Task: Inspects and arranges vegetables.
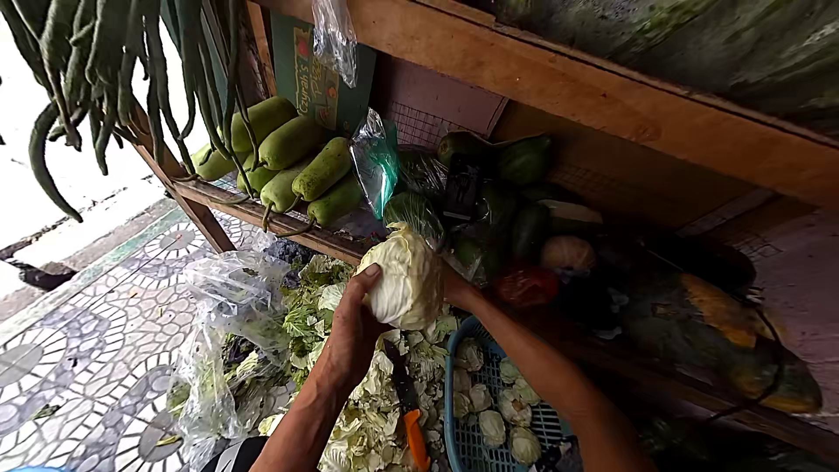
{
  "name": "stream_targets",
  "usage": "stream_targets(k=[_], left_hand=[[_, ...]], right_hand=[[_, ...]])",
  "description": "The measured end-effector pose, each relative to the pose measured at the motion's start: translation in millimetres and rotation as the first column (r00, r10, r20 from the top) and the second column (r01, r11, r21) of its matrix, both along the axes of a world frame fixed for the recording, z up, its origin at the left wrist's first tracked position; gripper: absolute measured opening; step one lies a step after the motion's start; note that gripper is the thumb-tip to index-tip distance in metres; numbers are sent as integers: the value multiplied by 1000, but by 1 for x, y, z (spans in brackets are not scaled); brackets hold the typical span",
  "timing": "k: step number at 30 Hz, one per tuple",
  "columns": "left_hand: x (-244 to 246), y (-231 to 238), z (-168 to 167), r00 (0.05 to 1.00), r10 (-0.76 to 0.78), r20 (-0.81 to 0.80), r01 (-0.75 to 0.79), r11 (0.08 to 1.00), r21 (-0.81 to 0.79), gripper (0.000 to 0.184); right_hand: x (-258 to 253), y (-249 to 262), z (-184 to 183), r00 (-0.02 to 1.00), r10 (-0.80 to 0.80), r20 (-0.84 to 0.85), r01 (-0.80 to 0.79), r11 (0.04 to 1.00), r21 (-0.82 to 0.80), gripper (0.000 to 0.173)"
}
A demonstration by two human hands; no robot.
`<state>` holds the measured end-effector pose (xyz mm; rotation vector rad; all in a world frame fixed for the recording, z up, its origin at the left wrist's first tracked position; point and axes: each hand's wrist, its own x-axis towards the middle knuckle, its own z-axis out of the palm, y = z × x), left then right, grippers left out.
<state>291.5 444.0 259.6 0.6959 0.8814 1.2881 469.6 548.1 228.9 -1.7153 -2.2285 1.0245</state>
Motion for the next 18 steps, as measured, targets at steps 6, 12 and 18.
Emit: stream_targets(k=[6,12,18], left_hand=[[-3,2,-3,995,51,-90,-51,999,9,51],[-11,3,7,991,102,82,-89,985,-150,50],[-11,3,9,975,106,194,-57,969,-242,56]], right_hand=[[116,-70,-66,915,207,346,-362,799,481,39],[222,-172,-114,826,-418,378,-154,478,865,35],[194,-181,-79,732,-605,312,249,664,705,31]])
